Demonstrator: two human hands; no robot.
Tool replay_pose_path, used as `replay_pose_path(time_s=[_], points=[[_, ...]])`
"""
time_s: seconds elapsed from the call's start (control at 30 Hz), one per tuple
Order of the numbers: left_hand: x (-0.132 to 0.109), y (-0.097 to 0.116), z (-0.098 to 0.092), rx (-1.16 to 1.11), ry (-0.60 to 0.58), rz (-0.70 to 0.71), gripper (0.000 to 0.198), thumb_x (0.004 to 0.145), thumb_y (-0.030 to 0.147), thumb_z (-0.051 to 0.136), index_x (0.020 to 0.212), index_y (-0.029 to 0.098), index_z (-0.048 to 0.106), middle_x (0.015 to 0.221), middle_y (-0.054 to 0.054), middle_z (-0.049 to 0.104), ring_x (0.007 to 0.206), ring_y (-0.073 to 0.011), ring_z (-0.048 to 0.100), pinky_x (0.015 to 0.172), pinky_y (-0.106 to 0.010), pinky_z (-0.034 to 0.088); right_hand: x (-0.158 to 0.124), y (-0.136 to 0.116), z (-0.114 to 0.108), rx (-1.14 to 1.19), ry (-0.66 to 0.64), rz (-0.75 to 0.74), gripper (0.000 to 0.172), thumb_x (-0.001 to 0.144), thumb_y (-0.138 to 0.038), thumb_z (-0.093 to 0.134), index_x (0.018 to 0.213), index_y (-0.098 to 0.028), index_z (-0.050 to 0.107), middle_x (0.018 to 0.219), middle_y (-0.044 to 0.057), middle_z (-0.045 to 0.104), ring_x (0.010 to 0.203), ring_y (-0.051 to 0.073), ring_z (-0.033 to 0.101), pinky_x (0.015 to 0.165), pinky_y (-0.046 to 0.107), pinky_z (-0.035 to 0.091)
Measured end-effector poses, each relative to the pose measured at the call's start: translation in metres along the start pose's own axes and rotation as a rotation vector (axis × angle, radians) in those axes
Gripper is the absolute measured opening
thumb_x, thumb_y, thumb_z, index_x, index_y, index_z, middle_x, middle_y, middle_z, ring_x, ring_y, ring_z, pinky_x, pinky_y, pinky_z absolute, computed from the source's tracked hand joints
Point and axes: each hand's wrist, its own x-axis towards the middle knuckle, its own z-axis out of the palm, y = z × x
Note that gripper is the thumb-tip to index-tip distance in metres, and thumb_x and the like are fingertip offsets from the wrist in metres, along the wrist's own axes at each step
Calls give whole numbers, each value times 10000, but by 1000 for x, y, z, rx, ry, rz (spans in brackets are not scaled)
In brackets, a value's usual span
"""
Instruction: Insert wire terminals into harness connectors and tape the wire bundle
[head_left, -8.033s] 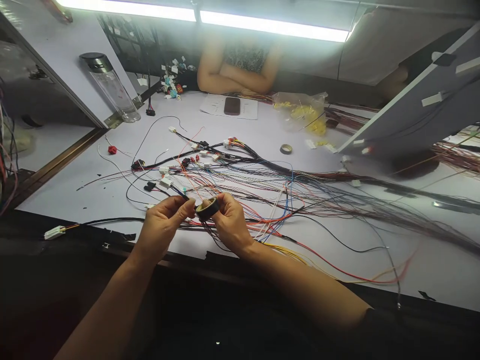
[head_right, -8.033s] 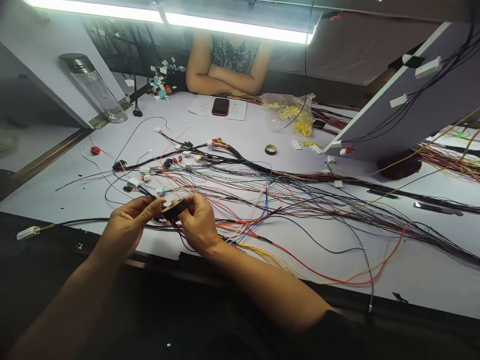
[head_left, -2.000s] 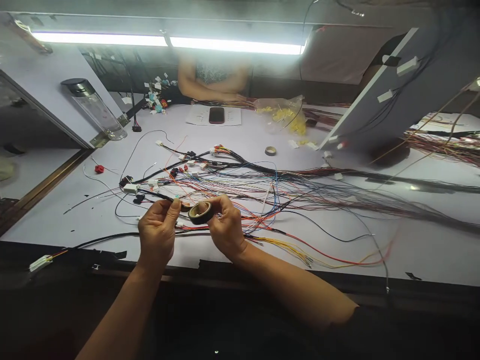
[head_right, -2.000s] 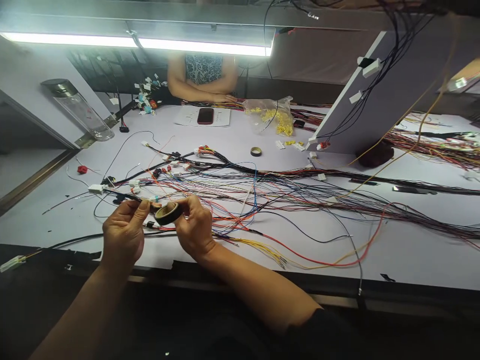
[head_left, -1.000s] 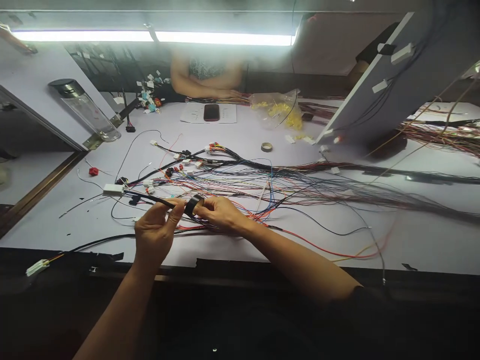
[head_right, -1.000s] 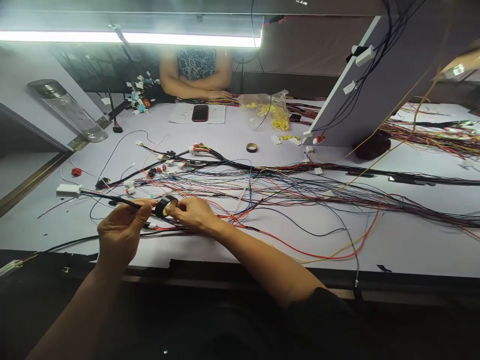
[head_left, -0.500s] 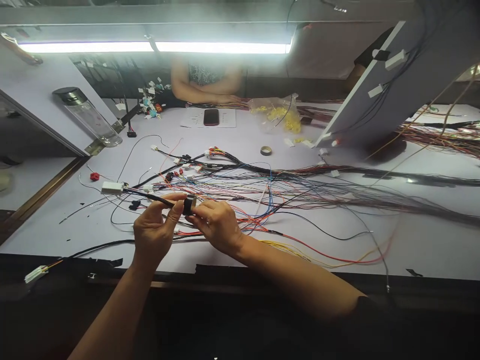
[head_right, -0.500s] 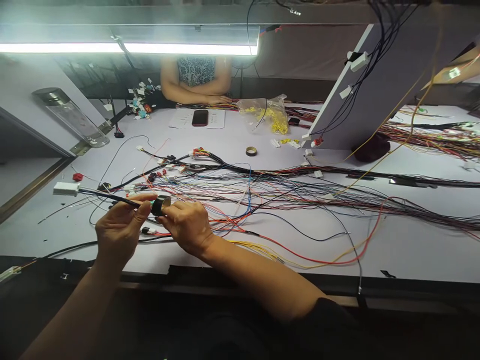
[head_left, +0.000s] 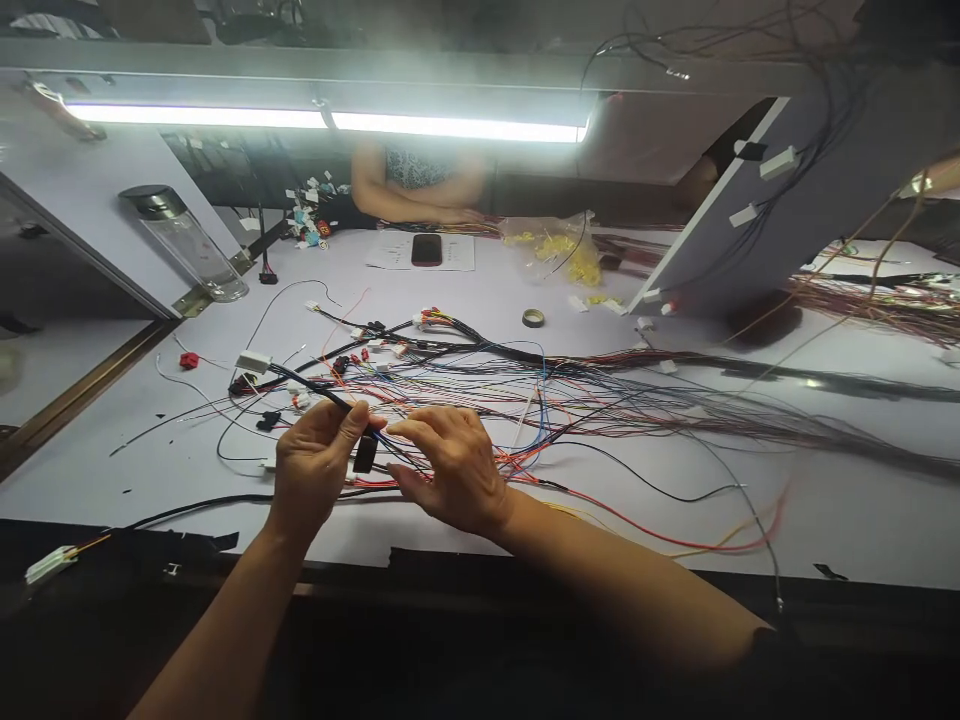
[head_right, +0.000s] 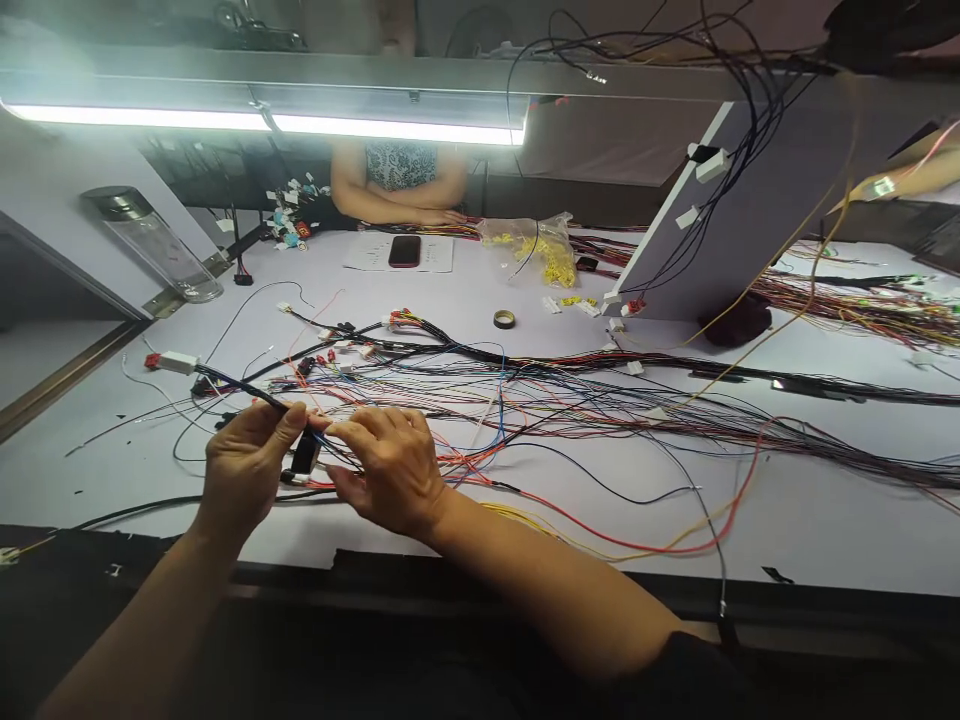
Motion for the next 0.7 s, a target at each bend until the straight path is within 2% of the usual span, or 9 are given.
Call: replay_pose_path(time_s=[0.07,0.13,0.27,0.43,0.5,0.57,0.63,0.7], points=[[0,-1,2,-83,4,-55,168,749,332,737,781,175,686,770,-39,672,715,-164,631,686,-277,516,-1,-2,4,-61,18,-73,327,872,-266,590,1198,-253,561,1176,45,610,1087,195,517,915,357,336],[-1,-2,4,-132,12,-110,189,734,336,750,775,168,675,752,-32,656,671,-143,606,628,-251,491,0,-4,13,-103,50,-124,276,904,-200,538,1167,-281,569,1185,30,608,1124,183,501,944,356,314],[-7,-1,6,-179,-16,-210,227,727,348,757,737,151,645,668,-11,601,597,-108,547,560,-221,432,2,-3,26,-86,145,-168,162,947,-238,507,1057,-305,606,1077,-5,659,1055,157,553,949,357,296],[-11,-3,7,-230,53,-161,200,726,321,759,732,151,653,709,-21,636,666,-132,595,663,-255,483,-3,-2,22,102,242,-121,160,937,-202,511,1031,-291,605,1026,-10,688,960,124,628,947,339,344],[-11,-5,8,-231,94,-125,188,733,318,752,739,156,657,720,-25,653,693,-149,618,710,-282,501,-6,-5,19,231,309,-43,112,928,-200,526,1006,-257,584,1010,6,700,953,122,644,914,313,397],[-11,-6,9,-232,127,-91,181,729,313,754,742,161,658,723,-25,665,702,-158,632,745,-307,513,-7,-7,18,362,345,120,63,929,-241,533,986,-233,559,981,22,709,933,136,658,856,297,449],[-11,-5,8,-249,141,-67,178,714,305,769,731,166,659,722,-19,669,709,-162,639,781,-328,519,-7,-8,19,456,304,331,97,933,-305,523,986,-226,537,898,21,711,845,152,672,767,291,484],[-12,-4,7,-261,136,-69,181,700,303,782,736,168,667,725,-18,672,730,-167,646,823,-348,516,-5,-7,22,518,237,472,134,933,-346,504,992,-226,513,795,-2,690,720,153,663,676,279,489]])
